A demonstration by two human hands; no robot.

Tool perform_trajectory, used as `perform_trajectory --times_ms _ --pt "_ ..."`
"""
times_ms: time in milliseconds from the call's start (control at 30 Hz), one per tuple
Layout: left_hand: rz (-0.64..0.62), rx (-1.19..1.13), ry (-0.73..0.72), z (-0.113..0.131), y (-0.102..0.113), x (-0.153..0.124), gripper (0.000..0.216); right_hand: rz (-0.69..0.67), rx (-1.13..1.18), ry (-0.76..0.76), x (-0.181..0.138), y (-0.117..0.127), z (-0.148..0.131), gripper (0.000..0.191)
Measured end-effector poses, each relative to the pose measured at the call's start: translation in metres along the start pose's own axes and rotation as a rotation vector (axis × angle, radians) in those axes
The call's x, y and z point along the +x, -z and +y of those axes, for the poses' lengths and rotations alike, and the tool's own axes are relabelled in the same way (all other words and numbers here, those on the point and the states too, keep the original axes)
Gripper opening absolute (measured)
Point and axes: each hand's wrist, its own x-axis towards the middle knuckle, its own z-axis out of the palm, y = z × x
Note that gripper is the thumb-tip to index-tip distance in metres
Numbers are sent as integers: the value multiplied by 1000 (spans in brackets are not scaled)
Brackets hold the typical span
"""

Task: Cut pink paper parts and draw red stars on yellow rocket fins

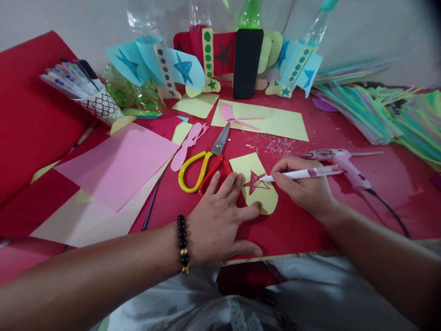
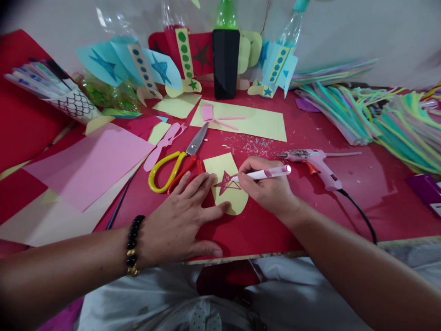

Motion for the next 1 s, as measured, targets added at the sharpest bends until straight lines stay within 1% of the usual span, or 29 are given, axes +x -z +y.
perform_trajectory --times_ms 67,167,200,300,333,433,467,567,600,700,733,867,900,1000 --pt "-1 1 -3 0 0 0 78 1 17 4 0 0 -1 12" --pt "-1 2 -3 0 1 1 79 -72 28 35 1 0 -1 11" --pt "-2 3 -2 0 1 1 78 -67 19 33 1 0 -1 11" --pt "2 2 -4 0 0 0 78 8 -7 17 2 1 -1 13" --pt "3 2 -5 -1 0 0 78 1 -4 22 2 2 -1 13" --pt "0 6 -1 -1 0 0 79 -76 14 46 2 3 -2 12" --pt "0 6 -1 -1 -1 0 79 -77 11 42 2 3 -2 12" --pt "5 4 -3 -1 -1 0 78 -13 -7 22 2 3 -1 13" --pt "7 6 -4 -1 0 0 78 -19 -4 32 2 3 -1 13" --pt "2 12 -6 -1 0 1 78 -97 16 77 1 4 0 11" --pt "1 12 -7 -1 0 1 78 -101 13 76 1 4 1 11" --pt "5 11 -6 -1 0 1 78 1 -8 40 1 5 2 13" --pt "5 12 -7 -1 -1 1 78 -8 4 44 1 5 2 12" --pt "1 12 -7 -1 -1 1 79 -93 38 67 1 4 1 11"
